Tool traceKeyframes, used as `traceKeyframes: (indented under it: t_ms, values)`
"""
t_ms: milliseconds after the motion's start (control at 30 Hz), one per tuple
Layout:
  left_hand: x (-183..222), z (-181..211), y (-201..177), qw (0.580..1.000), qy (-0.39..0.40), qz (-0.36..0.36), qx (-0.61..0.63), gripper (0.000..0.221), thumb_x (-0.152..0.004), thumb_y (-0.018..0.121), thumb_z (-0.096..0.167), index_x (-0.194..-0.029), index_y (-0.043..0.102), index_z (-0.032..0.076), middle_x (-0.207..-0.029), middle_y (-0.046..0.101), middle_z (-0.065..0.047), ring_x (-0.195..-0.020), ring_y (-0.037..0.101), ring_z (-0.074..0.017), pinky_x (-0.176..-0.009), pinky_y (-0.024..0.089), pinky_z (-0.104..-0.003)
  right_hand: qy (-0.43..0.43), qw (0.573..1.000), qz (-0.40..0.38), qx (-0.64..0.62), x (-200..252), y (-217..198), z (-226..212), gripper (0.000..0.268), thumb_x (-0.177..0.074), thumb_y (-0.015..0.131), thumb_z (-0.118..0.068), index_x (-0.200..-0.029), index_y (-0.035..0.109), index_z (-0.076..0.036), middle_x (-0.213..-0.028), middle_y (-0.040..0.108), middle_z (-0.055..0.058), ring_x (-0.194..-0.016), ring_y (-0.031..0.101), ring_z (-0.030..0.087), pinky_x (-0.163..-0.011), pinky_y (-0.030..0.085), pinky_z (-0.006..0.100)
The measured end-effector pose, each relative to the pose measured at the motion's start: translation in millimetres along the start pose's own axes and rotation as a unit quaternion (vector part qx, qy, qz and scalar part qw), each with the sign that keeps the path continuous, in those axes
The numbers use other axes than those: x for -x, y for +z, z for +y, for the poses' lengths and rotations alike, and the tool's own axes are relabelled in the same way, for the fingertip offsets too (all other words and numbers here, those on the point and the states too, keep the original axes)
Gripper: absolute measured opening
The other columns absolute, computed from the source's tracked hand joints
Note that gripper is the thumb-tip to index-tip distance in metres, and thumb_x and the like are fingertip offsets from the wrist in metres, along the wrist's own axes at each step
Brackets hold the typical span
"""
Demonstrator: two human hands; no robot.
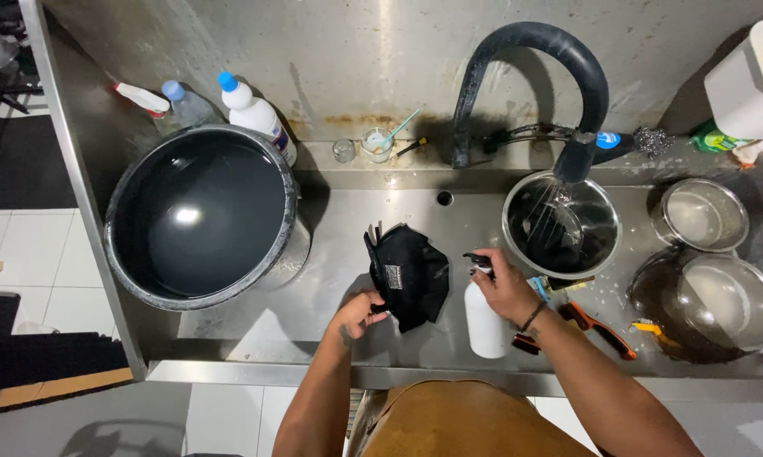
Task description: Cleaning a black mesh cap in a sink using a spray bottle, sponge, and brush.
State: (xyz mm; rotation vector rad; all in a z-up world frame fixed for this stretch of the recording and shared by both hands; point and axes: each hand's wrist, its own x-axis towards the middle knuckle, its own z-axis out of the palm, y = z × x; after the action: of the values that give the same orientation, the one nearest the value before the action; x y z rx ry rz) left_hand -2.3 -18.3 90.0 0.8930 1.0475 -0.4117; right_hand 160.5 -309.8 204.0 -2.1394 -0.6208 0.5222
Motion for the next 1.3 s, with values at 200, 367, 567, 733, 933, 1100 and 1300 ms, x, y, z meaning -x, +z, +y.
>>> traceKeyframes:
  t_ms: [200, 367, 567, 733, 933, 1100, 1300]
  values:
    - [-5, -11, 7, 0.995, 0.006, 0.030, 0.094, 0.071, -0.069, 0.067, 0.000, -0.136, 0.043, -0.006, -0.143, 0.033, -0.018, -0.122, 0.053, -0.0360, -0.104, 0.059, -0.040, -0.044, 0.998, -0.006, -0.051, -13, 16, -39, 0.044, -0.099, 0.059, -0.015, -0.141, 0.049, -0.008, -0.095, 0.078, 0.021, -0.096, 0.075, 0.036, -0.088, 0.062, 0.049]
    - [1, 6, 7, 0.999, -0.040, 0.026, 0.027, 0.084, -0.076, 0.084, 0.031, -0.145, 0.044, 0.004, -0.148, 0.047, -0.022, -0.125, 0.058, -0.0378, -0.101, 0.058, -0.051, -0.012, 0.994, -0.047, -0.100, -11, 13, -60, 0.046, -0.100, 0.062, -0.022, -0.143, 0.048, -0.014, -0.092, 0.078, 0.018, -0.087, 0.077, 0.029, -0.078, 0.063, 0.045]
    - [-35, 39, 10, 0.983, -0.132, 0.011, -0.128, 0.101, -0.072, 0.088, 0.047, -0.152, 0.040, 0.007, -0.157, 0.041, -0.016, -0.139, 0.049, -0.0368, -0.100, 0.056, -0.053, 0.156, 0.902, -0.045, -0.399, 18, 3, -64, 0.047, -0.106, 0.046, -0.018, -0.153, 0.039, -0.016, -0.089, 0.073, 0.022, -0.082, 0.073, 0.029, -0.074, 0.063, 0.044]
    - [-19, 52, 34, 0.955, -0.098, 0.080, -0.269, 0.083, -0.065, 0.094, 0.041, -0.132, 0.061, 0.006, -0.139, 0.062, -0.018, -0.131, 0.059, -0.0344, -0.098, 0.058, -0.045, 0.231, 0.853, -0.041, -0.467, 35, 5, -57, 0.054, -0.101, 0.056, -0.019, -0.151, 0.039, -0.024, -0.091, 0.071, 0.024, -0.083, 0.073, 0.034, -0.073, 0.063, 0.047]
    - [-22, 56, 31, 0.931, 0.154, 0.131, -0.304, 0.082, -0.073, 0.081, 0.031, -0.146, 0.043, 0.021, -0.125, 0.070, -0.014, -0.116, 0.069, -0.0301, -0.091, 0.060, -0.042, 0.111, 0.900, -0.050, -0.419, 23, 3, -36, 0.067, -0.098, 0.059, -0.017, -0.157, 0.028, -0.021, -0.091, 0.072, 0.025, -0.093, 0.075, 0.038, -0.081, 0.062, 0.051]
    - [22, 41, 56, 0.696, 0.419, 0.269, -0.517, 0.060, -0.076, 0.074, 0.027, -0.134, 0.059, 0.029, -0.113, 0.062, 0.001, -0.107, 0.060, -0.0246, -0.088, 0.053, -0.038, -0.029, 0.956, -0.071, -0.283, 12, -9, -49, 0.077, -0.099, 0.058, -0.014, -0.162, 0.014, -0.012, -0.095, 0.074, 0.024, -0.097, 0.076, 0.033, -0.095, 0.057, 0.050]
    - [-28, -56, 42, 0.488, 0.493, 0.217, -0.687, 0.033, -0.096, 0.058, 0.019, -0.128, 0.060, 0.024, -0.110, 0.055, -0.005, -0.102, 0.053, -0.0294, -0.080, 0.047, -0.045, -0.017, 0.986, -0.078, -0.144, 17, 9, -79, 0.066, -0.095, 0.066, -0.015, -0.154, 0.038, -0.011, -0.094, 0.077, 0.018, -0.094, 0.077, 0.030, -0.092, 0.060, 0.046]
